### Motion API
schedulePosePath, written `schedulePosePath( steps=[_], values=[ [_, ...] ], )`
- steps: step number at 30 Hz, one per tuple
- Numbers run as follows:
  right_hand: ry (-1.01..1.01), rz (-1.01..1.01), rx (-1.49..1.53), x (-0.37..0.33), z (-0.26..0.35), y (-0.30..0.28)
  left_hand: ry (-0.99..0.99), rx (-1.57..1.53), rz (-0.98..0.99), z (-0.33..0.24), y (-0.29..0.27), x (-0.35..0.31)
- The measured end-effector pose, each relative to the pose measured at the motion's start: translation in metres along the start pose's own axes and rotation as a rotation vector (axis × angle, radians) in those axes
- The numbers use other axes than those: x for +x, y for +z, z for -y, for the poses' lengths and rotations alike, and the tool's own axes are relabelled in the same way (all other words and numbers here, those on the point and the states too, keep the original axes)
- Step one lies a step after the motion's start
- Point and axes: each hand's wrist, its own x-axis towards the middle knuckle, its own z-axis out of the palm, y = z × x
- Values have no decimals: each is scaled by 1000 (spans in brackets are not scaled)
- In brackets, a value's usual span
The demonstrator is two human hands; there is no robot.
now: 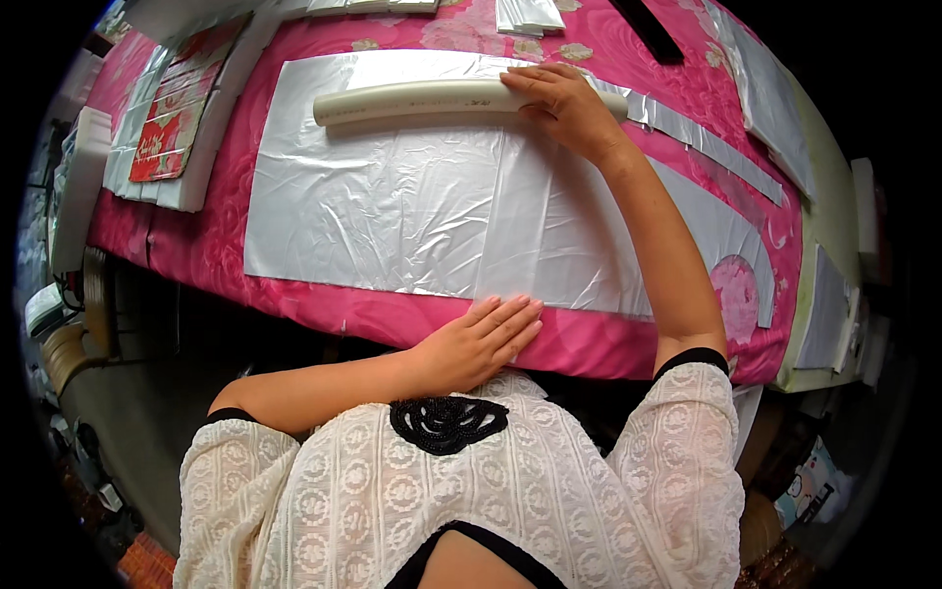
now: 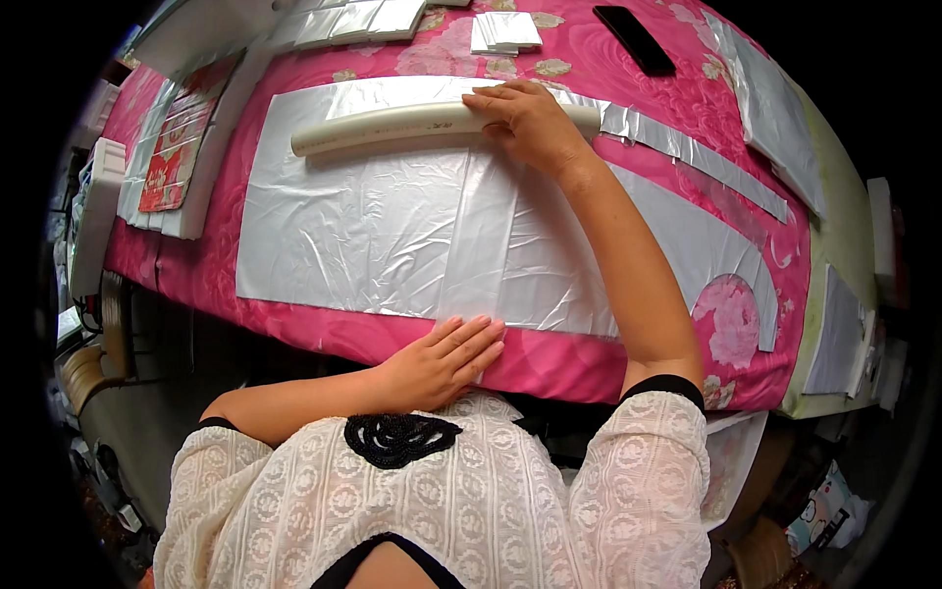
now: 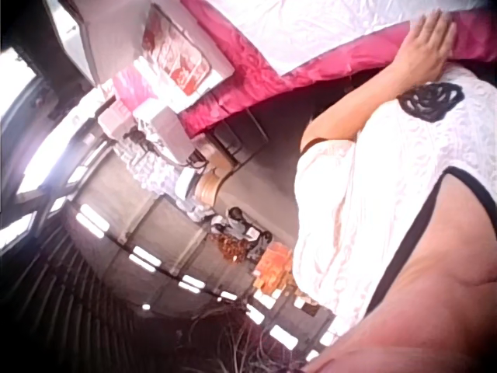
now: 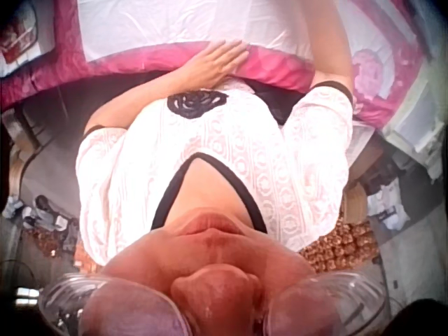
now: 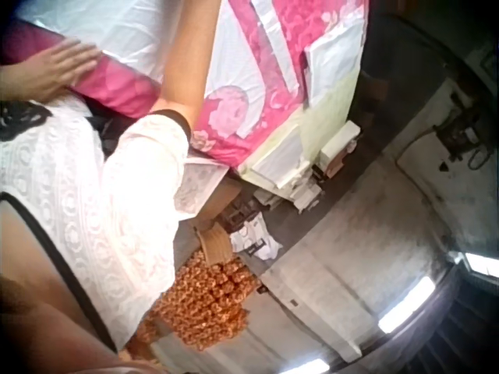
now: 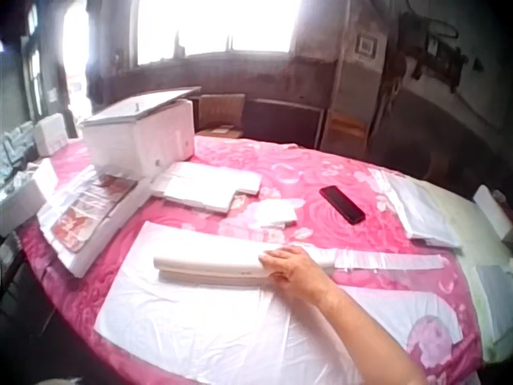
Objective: The person wraps small rectangular items in clear plastic film on a pink floral tablecloth. They unroll the film, place an item, fold the film around it, and set the wrapped package aside. The process is repeated multiple times with items stacked on the table.
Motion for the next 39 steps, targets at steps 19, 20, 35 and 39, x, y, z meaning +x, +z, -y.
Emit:
schedulePosePath(
  steps=[19,20,35,39],
  values=[
    [27,159,303,-128,121,-27,143,-585,-326,38,-25,-17],
    [38,106,294,-130,121,-21,144,-515,-334,42,-28,-14],
    [190,20,294,-127,109,-29,-266,-338,-248,65,-30,15],
    [739,205,613,-104,102,-37,-604,-778,-397,66,-37,33]
  ],
)
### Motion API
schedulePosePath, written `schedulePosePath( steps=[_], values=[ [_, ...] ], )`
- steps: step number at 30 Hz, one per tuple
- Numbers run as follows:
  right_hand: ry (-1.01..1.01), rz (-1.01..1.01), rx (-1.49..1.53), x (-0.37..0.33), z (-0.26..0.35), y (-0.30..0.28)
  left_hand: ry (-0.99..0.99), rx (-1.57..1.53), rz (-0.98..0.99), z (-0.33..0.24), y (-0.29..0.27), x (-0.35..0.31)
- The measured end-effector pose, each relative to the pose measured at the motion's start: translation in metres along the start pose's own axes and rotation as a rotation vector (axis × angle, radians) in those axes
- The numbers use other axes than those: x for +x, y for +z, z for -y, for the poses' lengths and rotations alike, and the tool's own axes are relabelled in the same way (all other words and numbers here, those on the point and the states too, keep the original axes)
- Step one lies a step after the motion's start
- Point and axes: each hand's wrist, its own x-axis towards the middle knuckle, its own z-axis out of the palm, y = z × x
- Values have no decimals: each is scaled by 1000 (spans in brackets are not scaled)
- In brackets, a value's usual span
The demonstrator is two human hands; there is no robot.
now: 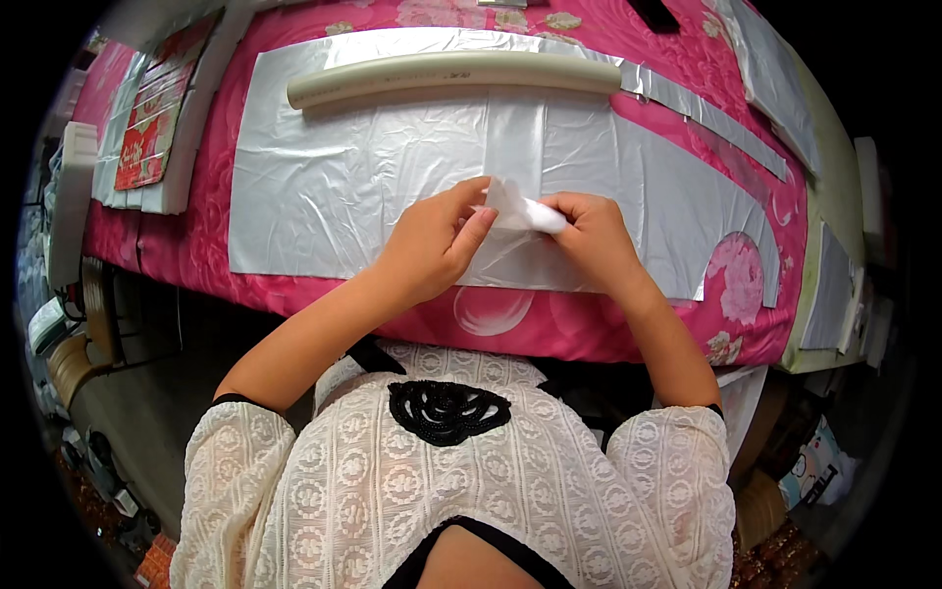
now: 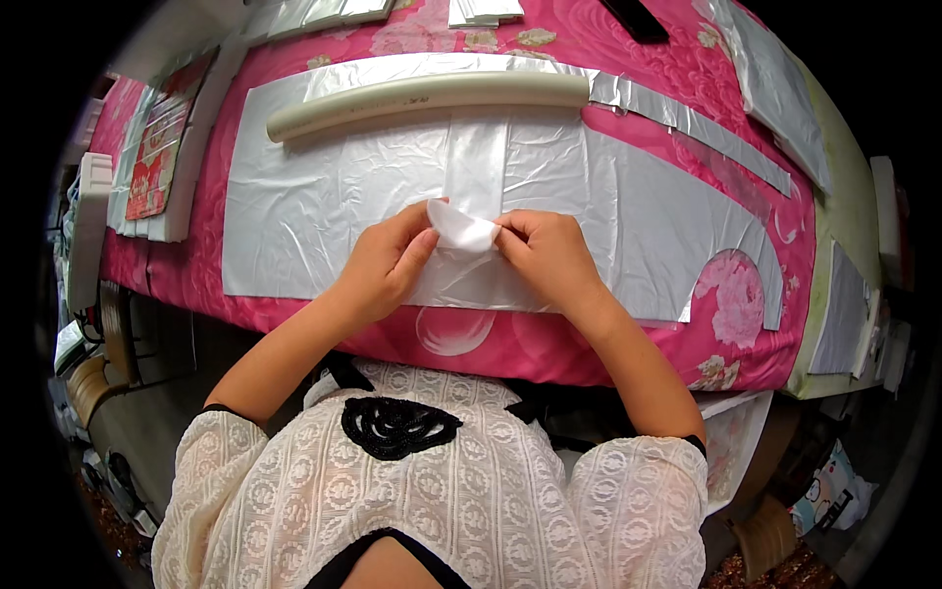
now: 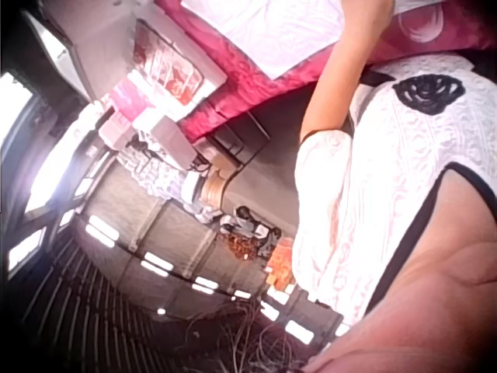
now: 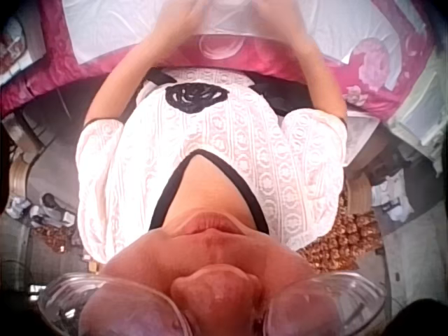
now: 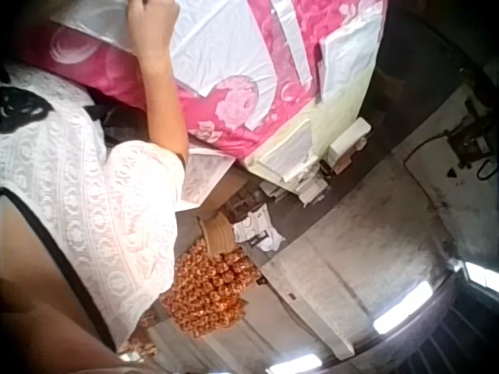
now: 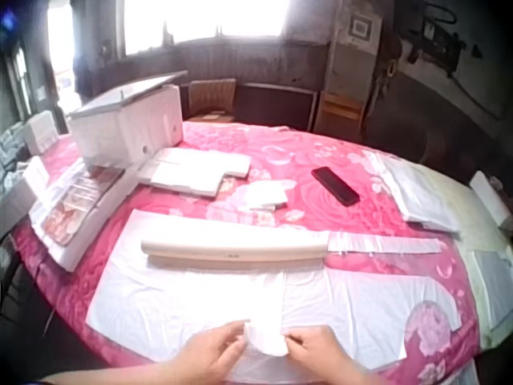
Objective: The person wraps small rectangular items in clear plastic film on a pink floral tablecloth. They unroll the film, place an item, fold the film around it, and set the wrapped package aside. The process is repeated multiple times with items stacked on the table.
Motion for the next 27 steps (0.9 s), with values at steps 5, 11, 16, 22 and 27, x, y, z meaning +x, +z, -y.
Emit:
schedulePosePath(
  steps=[5,11,16,22,27],
  values=[
    [369,186,206,26,3,-11,312,371,-29,-1,5,-2],
    [428,176,271,29,3,-11,235,757,182,6,28,-11],
    [-22,-211,-336,10,1,7,204,785,134,5,34,-13],
    [-636,-160,-665,11,-16,-2,346,674,89,7,17,-4],
    [-661,-29,-513,21,-17,-10,581,740,6,16,5,9]
  ],
)
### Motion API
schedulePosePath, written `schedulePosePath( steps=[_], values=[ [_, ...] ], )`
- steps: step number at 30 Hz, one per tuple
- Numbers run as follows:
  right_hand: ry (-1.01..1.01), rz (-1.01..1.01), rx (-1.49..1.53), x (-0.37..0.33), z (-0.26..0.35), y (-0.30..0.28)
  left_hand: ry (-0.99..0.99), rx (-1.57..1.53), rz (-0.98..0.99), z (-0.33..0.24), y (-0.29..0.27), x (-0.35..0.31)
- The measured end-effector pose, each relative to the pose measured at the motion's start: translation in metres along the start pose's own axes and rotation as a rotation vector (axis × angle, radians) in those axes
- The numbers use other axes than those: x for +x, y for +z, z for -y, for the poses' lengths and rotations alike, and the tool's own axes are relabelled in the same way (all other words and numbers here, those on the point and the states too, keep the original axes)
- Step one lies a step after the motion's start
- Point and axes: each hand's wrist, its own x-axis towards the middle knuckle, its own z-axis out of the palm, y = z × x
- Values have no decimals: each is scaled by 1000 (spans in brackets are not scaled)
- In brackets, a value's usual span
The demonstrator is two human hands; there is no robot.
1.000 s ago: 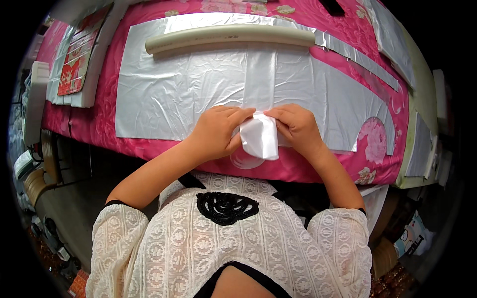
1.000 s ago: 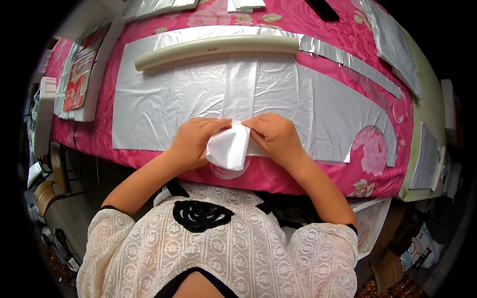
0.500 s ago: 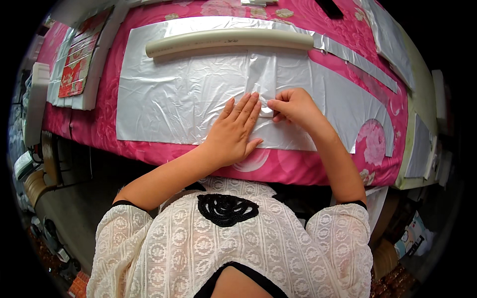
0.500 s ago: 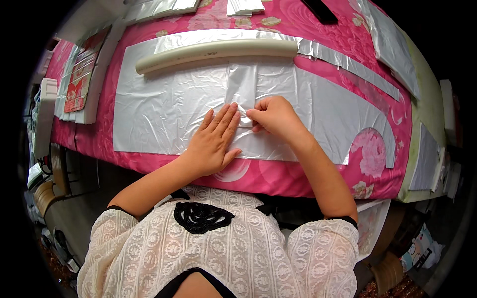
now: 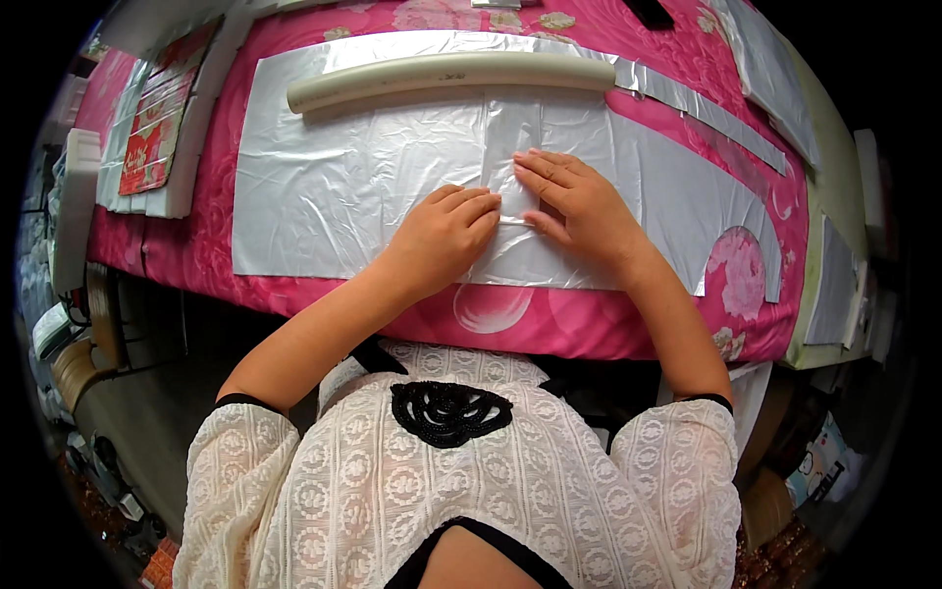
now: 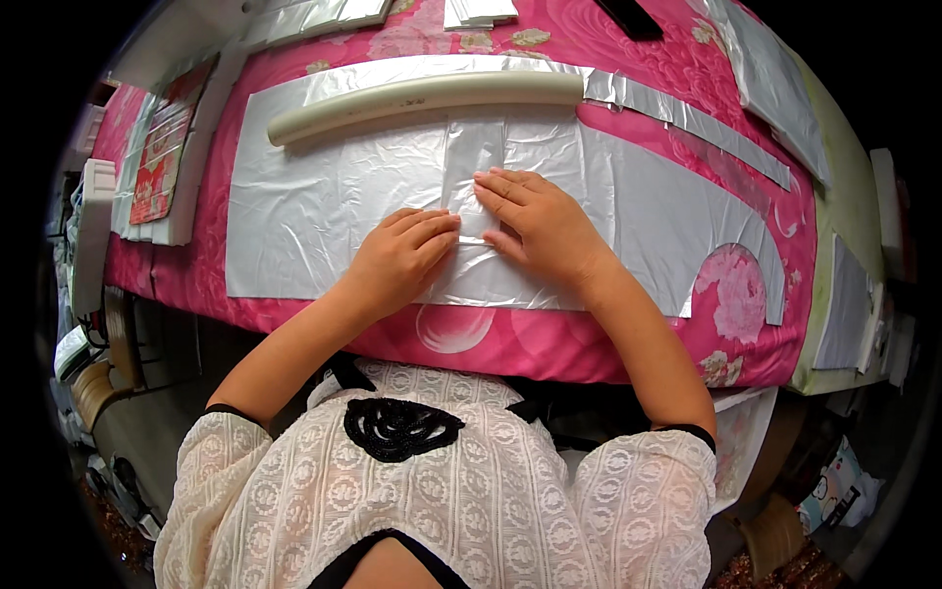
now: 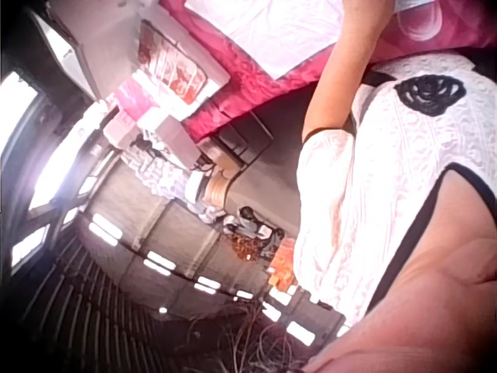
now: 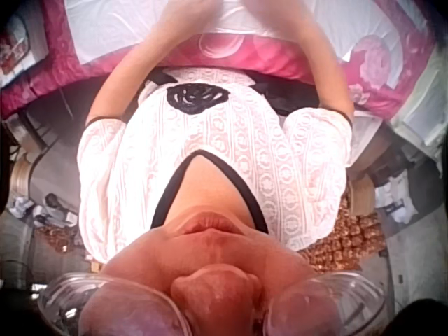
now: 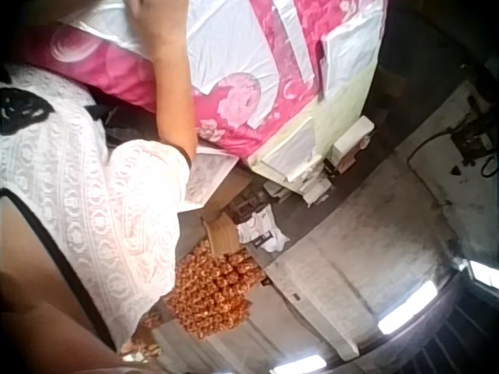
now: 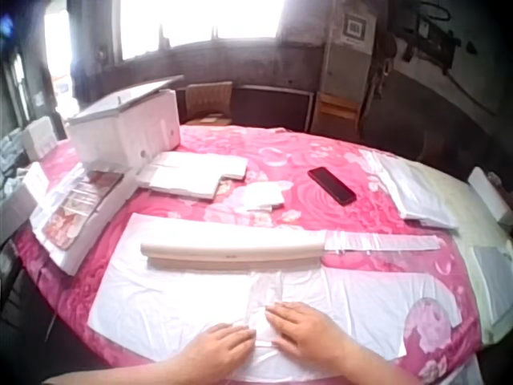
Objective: The person wraps small rectangular items in clear plastic film on a pink floral tablecloth. They unroll the film, place an item, fold the film around it, and set the wrapped package aside. The process is repeated multiple times with items stacked on the table.
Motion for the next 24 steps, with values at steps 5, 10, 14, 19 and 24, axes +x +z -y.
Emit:
schedulePosePath(
  steps=[5,10,14,19,24],
  values=[
    [0,-71,29,1,-4,2,-120,-26,64,-3,0,8],
    [-59,-173,-17,-14,14,16,-171,-400,129,-18,-13,-6],
    [-25,-166,32,-32,40,19,41,-283,101,-25,-24,-23],
    [60,-158,121,-34,42,16,-40,-298,137,-23,-22,-26],
    [411,-124,383,-25,32,11,-490,-565,89,-23,-17,-15]
  ],
)
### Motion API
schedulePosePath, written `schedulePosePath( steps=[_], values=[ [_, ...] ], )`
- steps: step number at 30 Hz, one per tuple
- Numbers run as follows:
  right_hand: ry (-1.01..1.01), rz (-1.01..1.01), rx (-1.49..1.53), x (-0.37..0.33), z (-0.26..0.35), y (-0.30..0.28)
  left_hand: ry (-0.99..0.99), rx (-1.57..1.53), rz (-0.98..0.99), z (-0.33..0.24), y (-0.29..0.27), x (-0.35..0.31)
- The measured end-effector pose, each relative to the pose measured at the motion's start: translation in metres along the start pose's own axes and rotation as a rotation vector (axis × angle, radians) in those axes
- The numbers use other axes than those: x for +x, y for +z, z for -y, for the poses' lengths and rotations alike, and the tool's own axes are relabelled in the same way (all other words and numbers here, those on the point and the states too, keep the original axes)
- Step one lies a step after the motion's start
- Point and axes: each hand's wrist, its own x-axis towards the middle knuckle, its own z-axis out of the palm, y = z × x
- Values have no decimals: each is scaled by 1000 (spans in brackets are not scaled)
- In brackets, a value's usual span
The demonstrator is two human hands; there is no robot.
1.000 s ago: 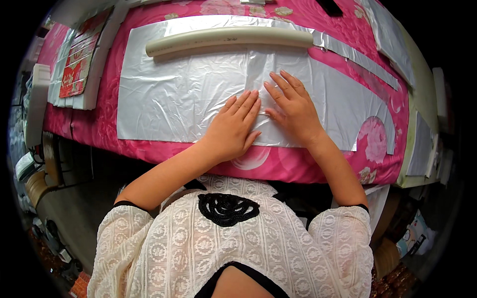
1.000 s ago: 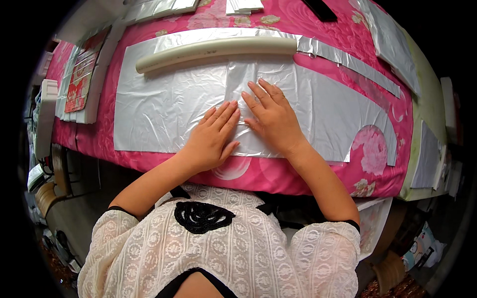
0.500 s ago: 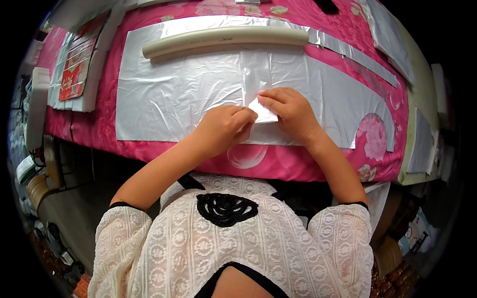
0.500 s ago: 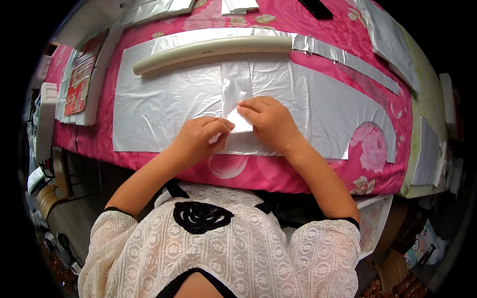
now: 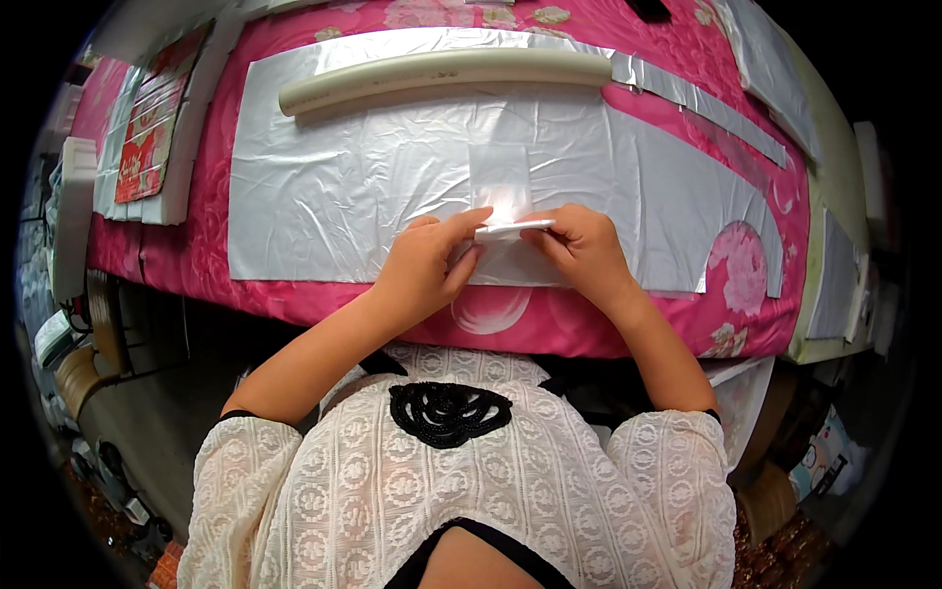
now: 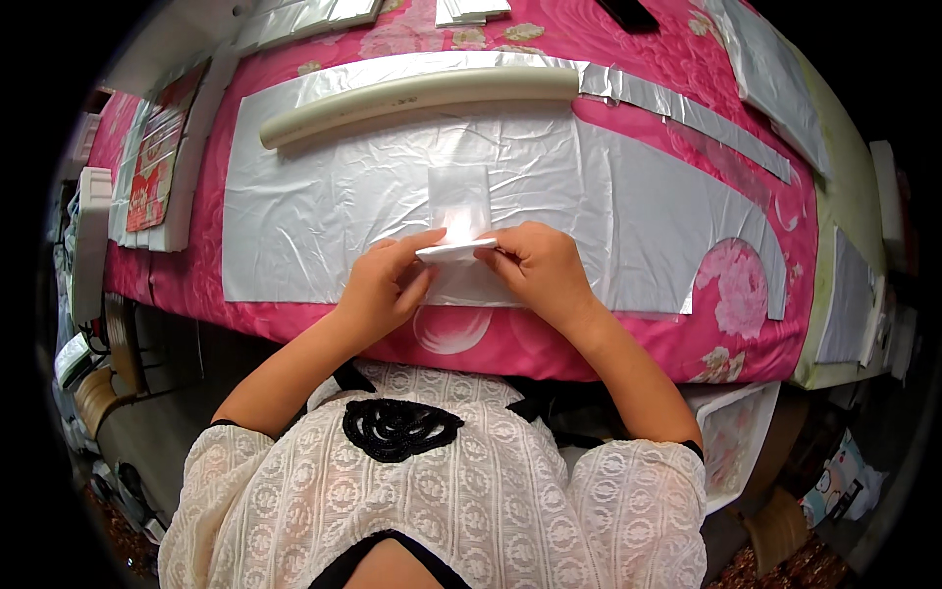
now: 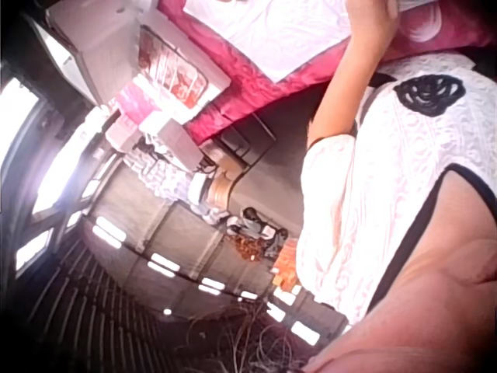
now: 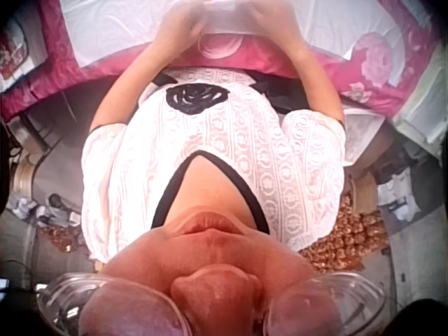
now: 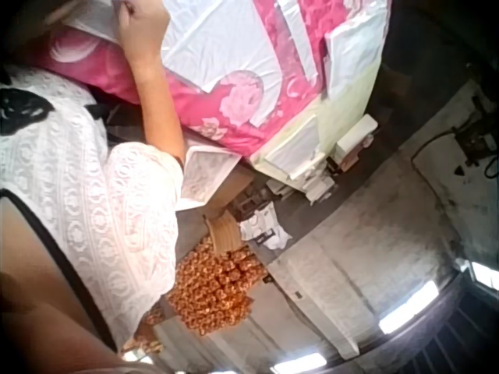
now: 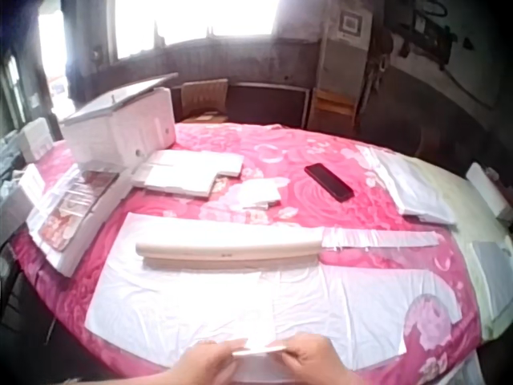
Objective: The person wraps small rectangular items in clear plastic film on a pink floral tablecloth. They unroll the film, place an item, fold the film around it, and set the wrapped package aside. The process is repeated multiple times with items stacked on the table.
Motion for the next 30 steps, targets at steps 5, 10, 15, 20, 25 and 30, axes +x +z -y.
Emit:
schedulePosePath(
  steps=[5,10,15,20,25,30],
  values=[
    [369,116,99,27,5,-5,-205,-97,-143,3,5,23],
    [574,320,152,49,4,-13,-350,-150,-133,1,-4,33],
    [660,368,247,57,-6,-11,-468,-204,-38,-2,-14,41],
    [702,455,241,66,1,-17,123,352,-222,-2,-5,31],
    [723,421,262,66,0,-17,346,472,-11,-1,18,38],
    [689,408,222,64,2,-15,170,594,10,5,29,39]
  ],
)
